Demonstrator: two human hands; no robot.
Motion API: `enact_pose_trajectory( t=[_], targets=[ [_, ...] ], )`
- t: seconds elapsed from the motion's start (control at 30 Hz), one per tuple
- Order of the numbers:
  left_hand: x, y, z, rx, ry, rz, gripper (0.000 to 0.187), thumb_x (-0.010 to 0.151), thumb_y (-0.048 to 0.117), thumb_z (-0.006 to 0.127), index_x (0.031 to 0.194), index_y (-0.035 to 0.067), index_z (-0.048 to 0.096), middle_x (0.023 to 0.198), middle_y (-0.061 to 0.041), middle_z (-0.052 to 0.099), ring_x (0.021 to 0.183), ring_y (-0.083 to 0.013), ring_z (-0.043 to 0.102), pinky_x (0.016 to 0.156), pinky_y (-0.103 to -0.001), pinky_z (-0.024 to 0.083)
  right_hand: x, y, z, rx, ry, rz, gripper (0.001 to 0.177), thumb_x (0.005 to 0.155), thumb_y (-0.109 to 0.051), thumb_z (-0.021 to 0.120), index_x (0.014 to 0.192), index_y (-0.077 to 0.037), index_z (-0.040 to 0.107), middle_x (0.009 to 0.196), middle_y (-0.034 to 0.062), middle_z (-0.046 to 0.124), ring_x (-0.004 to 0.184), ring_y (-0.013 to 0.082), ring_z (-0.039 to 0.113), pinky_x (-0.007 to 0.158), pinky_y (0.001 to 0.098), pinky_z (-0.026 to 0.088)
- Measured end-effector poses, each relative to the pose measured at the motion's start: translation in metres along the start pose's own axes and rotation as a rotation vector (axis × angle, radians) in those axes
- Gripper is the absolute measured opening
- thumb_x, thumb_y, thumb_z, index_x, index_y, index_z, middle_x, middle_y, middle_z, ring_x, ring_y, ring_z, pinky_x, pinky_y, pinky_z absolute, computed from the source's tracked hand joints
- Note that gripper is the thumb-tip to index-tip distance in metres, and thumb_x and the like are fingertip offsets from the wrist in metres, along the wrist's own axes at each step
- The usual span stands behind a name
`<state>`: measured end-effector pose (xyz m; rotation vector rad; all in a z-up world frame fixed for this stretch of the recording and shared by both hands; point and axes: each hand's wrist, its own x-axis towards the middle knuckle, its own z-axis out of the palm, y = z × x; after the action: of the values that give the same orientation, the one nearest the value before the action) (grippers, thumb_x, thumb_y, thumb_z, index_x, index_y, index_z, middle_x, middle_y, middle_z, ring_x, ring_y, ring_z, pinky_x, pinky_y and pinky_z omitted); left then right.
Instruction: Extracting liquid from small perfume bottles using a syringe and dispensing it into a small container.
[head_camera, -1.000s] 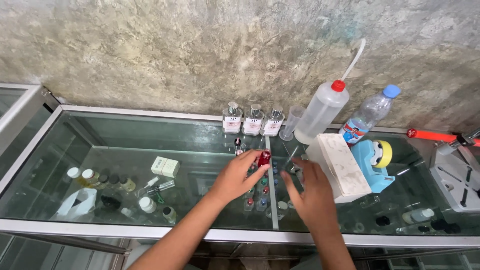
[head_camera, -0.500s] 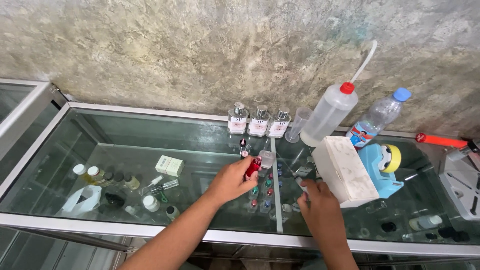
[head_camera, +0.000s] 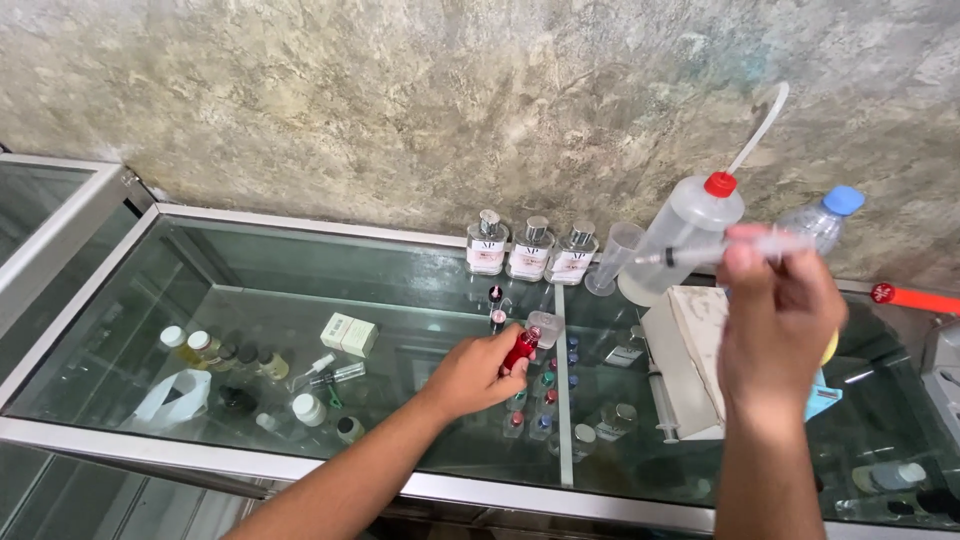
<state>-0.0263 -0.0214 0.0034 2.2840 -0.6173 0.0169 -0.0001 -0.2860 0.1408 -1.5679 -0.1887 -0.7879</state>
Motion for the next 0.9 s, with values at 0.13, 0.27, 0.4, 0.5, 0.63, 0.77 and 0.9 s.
enact_pose_trajectory(
  t=[0.13,0.27,0.4,0.5,0.63,0.77,0.9],
  targets=[
    [0.006,-0.002,0.004,-0.030,-0.027,0.039,0.006,0.096,0.016,0.051,0.095,0.010,0.049,0.066,0.002,0.054,0.048,-0.0135,0.048,0.043,-0.031,0.036,0.019,-0.008,0.049,0.402,-0.036,0.246,0.017,0.093,-0.024,0.058,0.106,-0.014,0.055,0.121,0.0095,0.063,0.108,0.0154,0.066,0.097,0.0229,0.055],
    [0.012,-0.003,0.006,-0.035,-0.011,0.081,0.027,0.093,0.021,0.055,0.115,0.005,0.056,0.061,-0.010,0.060,0.053,-0.0313,0.060,0.048,-0.041,0.046,0.026,0.015,0.071,0.870,-0.054,0.393,0.020,0.090,-0.030,0.055,0.105,-0.017,0.050,0.074,0.0001,0.040,0.061,0.0120,0.030,0.060,0.0265,0.027],
    [0.017,-0.007,0.008,0.063,-0.090,0.149,0.020,0.093,0.024,0.053,0.104,0.008,0.051,0.056,-0.006,0.054,0.042,-0.0277,0.049,0.040,-0.041,0.038,0.021,0.025,0.068,0.978,-0.069,0.467,0.020,0.091,-0.040,0.056,0.092,-0.020,0.052,0.064,-0.0067,0.032,0.048,0.0055,0.017,0.042,0.0214,0.013],
    [0.017,-0.005,0.006,0.033,-0.104,0.171,0.025,0.094,0.024,0.051,0.111,0.006,0.052,0.058,-0.007,0.058,0.044,-0.0307,0.053,0.044,-0.042,0.041,0.014,0.030,0.067,0.971,-0.006,0.527,0.020,0.094,-0.040,0.058,0.090,-0.021,0.056,0.066,-0.0073,0.026,0.049,0.0060,0.014,0.042,0.0223,0.011],
    [0.018,0.002,-0.001,-0.039,-0.122,0.198,0.019,0.094,0.024,0.054,0.102,0.007,0.051,0.060,-0.004,0.057,0.043,-0.0257,0.051,0.042,-0.037,0.039,0.005,0.030,0.074,0.941,0.049,0.530,0.021,0.093,-0.039,0.061,0.091,-0.020,0.056,0.064,-0.0070,0.026,0.048,0.0060,0.013,0.041,0.0224,0.011],
    [0.019,-0.003,0.000,-0.062,-0.099,0.196,0.018,0.093,0.023,0.056,0.102,0.007,0.054,0.061,-0.006,0.059,0.045,-0.0279,0.054,0.041,-0.038,0.041,-0.005,0.033,0.081,0.895,0.013,0.530,0.029,0.093,-0.044,0.061,0.101,-0.016,0.062,0.064,-0.0054,0.025,0.049,0.0073,0.010,0.043,0.0265,0.008],
    [0.019,-0.002,0.000,-0.062,-0.094,0.211,0.020,0.092,0.023,0.056,0.103,0.005,0.053,0.061,-0.007,0.059,0.046,-0.0303,0.053,0.042,-0.039,0.041,-0.012,0.028,0.091,0.801,0.075,0.546,0.035,0.088,-0.051,0.062,0.096,-0.017,0.059,0.061,-0.0061,0.020,0.046,0.0059,0.009,0.040,0.0262,0.007]
  ],
)
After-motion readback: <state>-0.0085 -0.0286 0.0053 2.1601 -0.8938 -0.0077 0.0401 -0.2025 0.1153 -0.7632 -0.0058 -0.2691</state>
